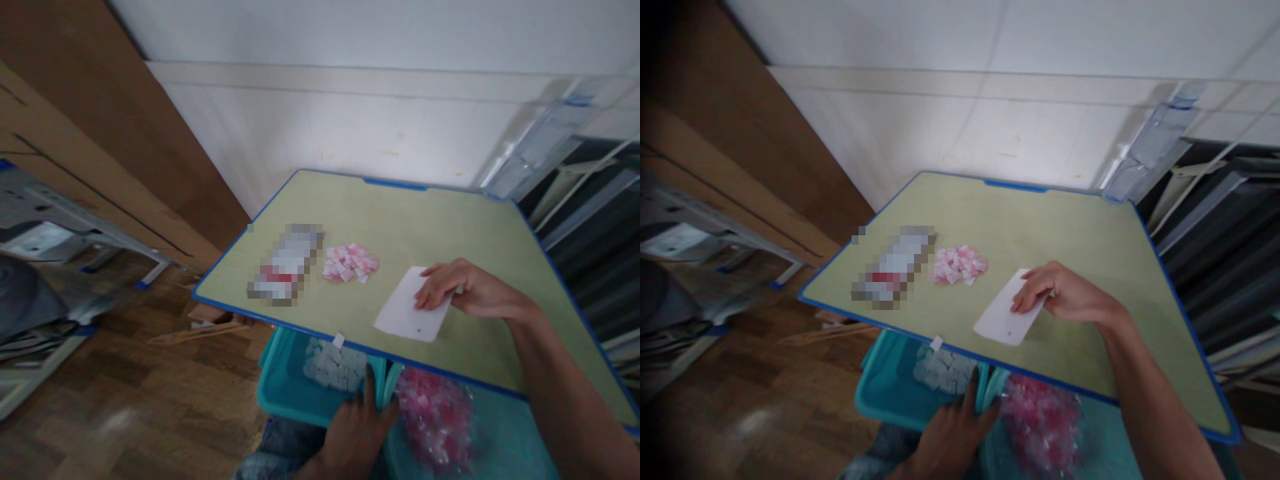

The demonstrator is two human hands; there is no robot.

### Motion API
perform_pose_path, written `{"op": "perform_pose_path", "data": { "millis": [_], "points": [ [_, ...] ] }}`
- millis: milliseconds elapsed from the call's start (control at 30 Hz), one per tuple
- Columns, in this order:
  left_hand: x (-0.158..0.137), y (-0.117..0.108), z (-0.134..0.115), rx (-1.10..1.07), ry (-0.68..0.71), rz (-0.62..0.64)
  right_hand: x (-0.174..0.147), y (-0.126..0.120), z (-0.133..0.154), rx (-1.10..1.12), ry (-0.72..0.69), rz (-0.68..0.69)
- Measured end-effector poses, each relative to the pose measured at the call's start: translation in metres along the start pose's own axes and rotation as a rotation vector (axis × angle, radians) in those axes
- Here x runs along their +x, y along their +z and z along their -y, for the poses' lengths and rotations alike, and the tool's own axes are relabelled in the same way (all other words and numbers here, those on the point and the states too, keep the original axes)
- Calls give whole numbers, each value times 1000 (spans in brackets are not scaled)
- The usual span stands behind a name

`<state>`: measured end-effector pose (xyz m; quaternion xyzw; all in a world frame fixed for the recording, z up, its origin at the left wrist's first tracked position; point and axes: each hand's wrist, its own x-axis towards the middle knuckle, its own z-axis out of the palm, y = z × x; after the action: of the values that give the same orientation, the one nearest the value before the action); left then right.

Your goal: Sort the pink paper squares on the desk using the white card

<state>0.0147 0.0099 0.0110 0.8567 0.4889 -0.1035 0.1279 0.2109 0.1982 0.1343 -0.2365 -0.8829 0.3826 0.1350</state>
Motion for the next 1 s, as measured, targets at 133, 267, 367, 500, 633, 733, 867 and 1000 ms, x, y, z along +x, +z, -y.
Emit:
{"op": "perform_pose_path", "data": {
  "millis": [133, 267, 367, 500, 633, 733, 867, 1000],
  "points": [
    [0, -6, 0, -2, -3, 40, -13, -12, 3, 4, 69, -35],
    [0, -6, 0, -4, -4, 48, -9, -6, 3, 35, 128, -263],
    [0, -3, 0, -6, 2, 41, 2, 6, 1, -2, 112, -376],
    [1, 0, 0, -1, 2, 29, 9, 16, -1, -61, 53, -357],
    [1, 1, 0, 8, 1, 6, 6, 14, 6, -37, 2, -247],
    [1, 2, 0, 3, -4, -10, 4, 12, 10, -65, 9, -269],
    [1, 5, 0, -4, -12, -9, 4, 12, 10, -97, 16, -268],
    [1, 4, 0, -21, -9, -9, 4, 14, 11, -76, -21, -202]
  ]
}}
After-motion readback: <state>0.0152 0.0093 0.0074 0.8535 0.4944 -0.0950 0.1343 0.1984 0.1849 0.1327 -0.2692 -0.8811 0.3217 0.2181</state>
